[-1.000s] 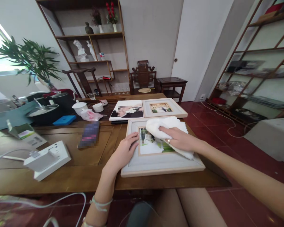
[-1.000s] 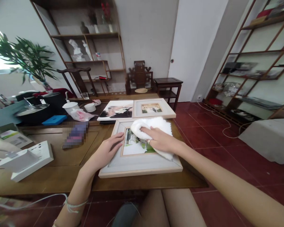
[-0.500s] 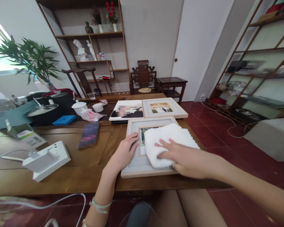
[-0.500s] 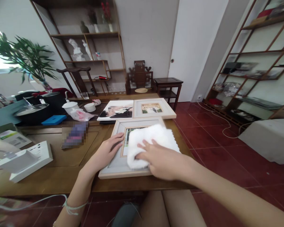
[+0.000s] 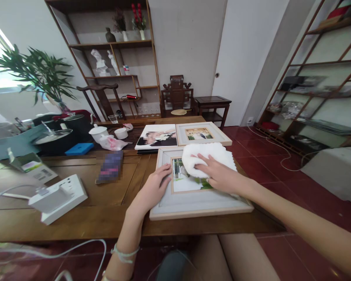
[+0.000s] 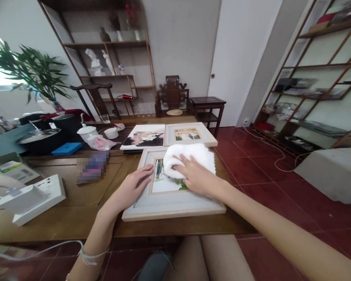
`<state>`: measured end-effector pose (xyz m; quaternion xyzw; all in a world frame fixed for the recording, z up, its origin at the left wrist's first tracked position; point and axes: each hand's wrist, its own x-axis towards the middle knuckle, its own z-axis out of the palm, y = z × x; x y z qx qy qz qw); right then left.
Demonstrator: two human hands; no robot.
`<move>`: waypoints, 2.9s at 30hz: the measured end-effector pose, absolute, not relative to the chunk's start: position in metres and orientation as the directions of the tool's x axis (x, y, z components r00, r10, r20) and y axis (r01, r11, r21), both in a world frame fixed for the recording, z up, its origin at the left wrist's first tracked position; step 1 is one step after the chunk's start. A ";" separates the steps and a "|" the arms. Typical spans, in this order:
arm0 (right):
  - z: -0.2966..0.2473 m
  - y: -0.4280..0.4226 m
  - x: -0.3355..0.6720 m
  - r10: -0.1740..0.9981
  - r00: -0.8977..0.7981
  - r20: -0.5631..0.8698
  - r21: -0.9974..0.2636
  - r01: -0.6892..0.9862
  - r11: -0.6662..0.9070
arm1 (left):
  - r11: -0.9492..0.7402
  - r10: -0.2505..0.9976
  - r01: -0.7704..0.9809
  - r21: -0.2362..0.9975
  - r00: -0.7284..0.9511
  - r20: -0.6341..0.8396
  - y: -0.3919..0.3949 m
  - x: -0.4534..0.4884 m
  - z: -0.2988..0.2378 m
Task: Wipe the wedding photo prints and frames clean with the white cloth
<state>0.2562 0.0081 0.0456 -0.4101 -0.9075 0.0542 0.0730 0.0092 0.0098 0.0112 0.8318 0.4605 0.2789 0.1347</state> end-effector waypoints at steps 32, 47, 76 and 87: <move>0.039 0.030 0.247 0.761 -0.620 0.192 -0.018 0.773 0.634 | -0.485 0.874 0.724 0.490 0.392 0.287 0.007 0.011 0.011; 0.080 -0.068 0.236 0.584 -0.808 -0.080 -0.319 0.576 0.753 | -0.514 0.856 0.712 0.479 0.385 0.346 0.009 0.012 0.008; 0.061 -0.031 0.209 0.647 -0.761 -0.048 -0.095 0.648 0.756 | -0.514 0.856 0.691 0.508 0.376 0.354 0.008 0.013 0.009; 0.073 -0.066 0.242 0.681 -0.724 -0.106 -0.291 0.678 0.675 | -0.496 0.868 0.706 0.506 0.387 0.311 0.007 0.012 0.010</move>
